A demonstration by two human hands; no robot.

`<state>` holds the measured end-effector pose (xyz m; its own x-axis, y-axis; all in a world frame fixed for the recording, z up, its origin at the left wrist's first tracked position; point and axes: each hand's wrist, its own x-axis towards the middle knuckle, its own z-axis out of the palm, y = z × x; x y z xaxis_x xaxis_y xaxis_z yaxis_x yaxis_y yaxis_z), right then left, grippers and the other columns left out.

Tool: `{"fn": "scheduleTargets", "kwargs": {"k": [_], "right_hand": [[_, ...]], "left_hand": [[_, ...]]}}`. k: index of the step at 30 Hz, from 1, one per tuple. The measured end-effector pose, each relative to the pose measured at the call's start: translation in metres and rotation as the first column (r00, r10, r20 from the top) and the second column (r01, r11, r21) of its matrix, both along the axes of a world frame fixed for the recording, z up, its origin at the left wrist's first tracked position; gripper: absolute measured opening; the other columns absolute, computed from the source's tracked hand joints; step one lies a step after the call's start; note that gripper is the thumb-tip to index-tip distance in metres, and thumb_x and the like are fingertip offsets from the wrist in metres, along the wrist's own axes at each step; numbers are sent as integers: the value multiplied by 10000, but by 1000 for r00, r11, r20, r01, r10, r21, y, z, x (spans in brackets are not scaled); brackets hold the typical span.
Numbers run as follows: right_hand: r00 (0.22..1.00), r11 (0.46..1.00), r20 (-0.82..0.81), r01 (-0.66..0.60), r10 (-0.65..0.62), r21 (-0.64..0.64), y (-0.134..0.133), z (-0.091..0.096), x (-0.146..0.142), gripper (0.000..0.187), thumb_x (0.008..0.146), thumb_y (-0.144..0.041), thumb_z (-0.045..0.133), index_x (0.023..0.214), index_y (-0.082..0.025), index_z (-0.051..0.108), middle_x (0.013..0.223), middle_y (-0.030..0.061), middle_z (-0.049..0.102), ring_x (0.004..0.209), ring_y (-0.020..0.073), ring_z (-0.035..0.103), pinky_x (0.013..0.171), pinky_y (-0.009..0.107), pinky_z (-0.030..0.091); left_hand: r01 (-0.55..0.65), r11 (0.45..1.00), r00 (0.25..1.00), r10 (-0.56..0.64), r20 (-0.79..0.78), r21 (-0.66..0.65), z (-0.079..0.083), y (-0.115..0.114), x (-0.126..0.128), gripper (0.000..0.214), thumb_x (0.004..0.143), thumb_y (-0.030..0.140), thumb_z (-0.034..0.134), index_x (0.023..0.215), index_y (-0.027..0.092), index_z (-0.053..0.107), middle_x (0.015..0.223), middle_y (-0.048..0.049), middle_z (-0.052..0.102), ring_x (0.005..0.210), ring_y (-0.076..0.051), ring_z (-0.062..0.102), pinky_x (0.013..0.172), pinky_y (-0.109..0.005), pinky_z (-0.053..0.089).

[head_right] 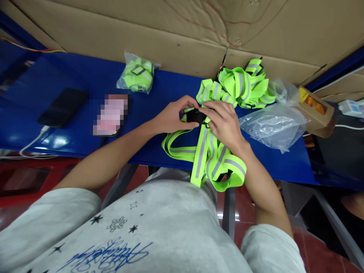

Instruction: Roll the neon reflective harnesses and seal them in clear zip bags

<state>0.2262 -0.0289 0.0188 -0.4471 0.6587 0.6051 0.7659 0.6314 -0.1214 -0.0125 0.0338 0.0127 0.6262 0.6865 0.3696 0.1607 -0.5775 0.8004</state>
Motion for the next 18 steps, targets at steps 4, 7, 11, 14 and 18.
{"fn": "scheduleTargets", "kwargs": {"k": [4,7,11,14,18], "right_hand": [[1000,1000,-3,4,-4,4,0,0,-1,476,962,-152,501,1384,-325,637,1356,49,700,1266,309,639,1073,518,483],[999,1000,39,-16,15,23,-1,-1,-3,527,924,-107,521,1397,-313,630,1363,53,696,1262,302,636,1056,495,482],[998,999,65,-4,2,42,-1,-3,-5,517,917,-93,522,1349,-332,676,1349,38,707,1238,292,644,1020,484,479],[999,999,47,-10,8,50,-1,-1,-4,454,963,-141,520,1312,-369,701,1322,6,724,1217,275,658,1021,481,467],[1000,999,26,-16,14,50,-2,8,3,373,1021,-226,519,1291,-386,720,1278,-5,742,1205,271,663,1036,490,467]], "left_hand": [[-10,988,999,17,-44,151,1,-2,1,311,810,302,762,1072,203,625,1143,-51,712,1088,-202,673,1017,-335,492],[-22,977,995,41,-86,211,2,-3,0,289,792,293,755,1038,206,630,1148,-63,694,1095,-220,668,1028,-352,492],[-61,980,980,95,-175,189,6,-7,0,260,799,314,722,1019,224,617,1180,-59,683,1067,-224,664,989,-356,492],[-23,988,988,45,-147,150,10,-7,1,219,798,324,713,942,217,585,1058,-38,681,968,-201,642,908,-330,479],[117,993,992,-116,-42,23,12,-2,-2,276,848,378,731,988,211,562,971,-11,664,887,-167,625,844,-295,471]]}}
